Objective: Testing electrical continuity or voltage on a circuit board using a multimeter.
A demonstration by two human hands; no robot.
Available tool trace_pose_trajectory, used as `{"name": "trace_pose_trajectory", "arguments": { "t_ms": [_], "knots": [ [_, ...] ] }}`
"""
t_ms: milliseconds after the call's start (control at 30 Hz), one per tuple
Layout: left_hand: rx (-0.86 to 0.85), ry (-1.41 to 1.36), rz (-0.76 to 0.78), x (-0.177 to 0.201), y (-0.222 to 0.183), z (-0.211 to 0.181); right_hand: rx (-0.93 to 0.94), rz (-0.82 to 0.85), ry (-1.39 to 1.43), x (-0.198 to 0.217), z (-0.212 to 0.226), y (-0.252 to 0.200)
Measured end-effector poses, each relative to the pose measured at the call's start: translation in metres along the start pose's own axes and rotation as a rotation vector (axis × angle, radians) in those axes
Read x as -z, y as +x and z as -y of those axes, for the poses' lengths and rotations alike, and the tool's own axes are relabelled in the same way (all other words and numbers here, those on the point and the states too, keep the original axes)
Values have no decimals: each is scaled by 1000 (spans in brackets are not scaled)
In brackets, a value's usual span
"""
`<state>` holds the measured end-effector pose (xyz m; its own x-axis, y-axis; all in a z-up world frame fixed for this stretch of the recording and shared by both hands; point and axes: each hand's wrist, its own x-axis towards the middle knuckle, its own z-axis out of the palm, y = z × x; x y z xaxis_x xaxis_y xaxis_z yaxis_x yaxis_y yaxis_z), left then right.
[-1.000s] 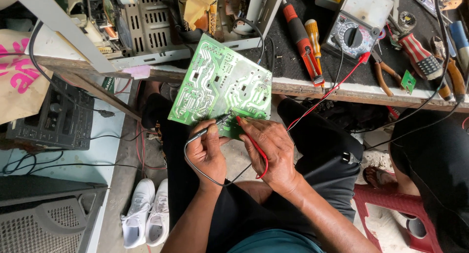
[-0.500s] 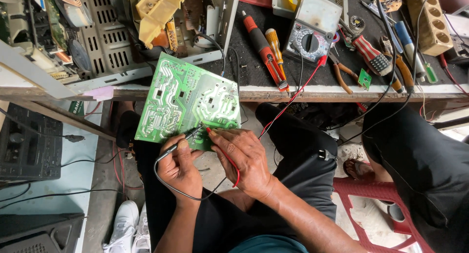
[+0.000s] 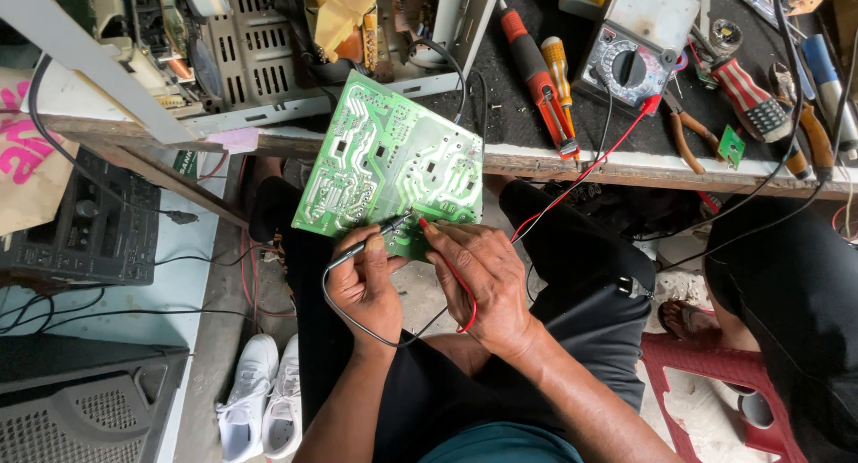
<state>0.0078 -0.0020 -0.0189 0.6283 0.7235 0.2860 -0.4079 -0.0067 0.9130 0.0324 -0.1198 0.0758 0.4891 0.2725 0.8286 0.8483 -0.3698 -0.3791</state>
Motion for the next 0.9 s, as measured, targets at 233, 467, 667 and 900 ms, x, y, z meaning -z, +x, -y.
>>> {"name": "trace_pose_trajectory", "arguments": {
  "t_ms": [233, 467, 667, 900],
  "knots": [
    [-12, 22, 2, 0, 2, -5, -4, 10, 21, -1, 1, 1],
    [-12, -48, 10, -3, 2, -5, -4, 10, 136, 9, -5, -9],
    [43, -40, 61, 1, 3, -18, 62, 152, 159, 36, -7, -41],
    [67, -21, 137, 4, 3, -24, 188, 541, 87, 78, -29, -85]
  ]
}}
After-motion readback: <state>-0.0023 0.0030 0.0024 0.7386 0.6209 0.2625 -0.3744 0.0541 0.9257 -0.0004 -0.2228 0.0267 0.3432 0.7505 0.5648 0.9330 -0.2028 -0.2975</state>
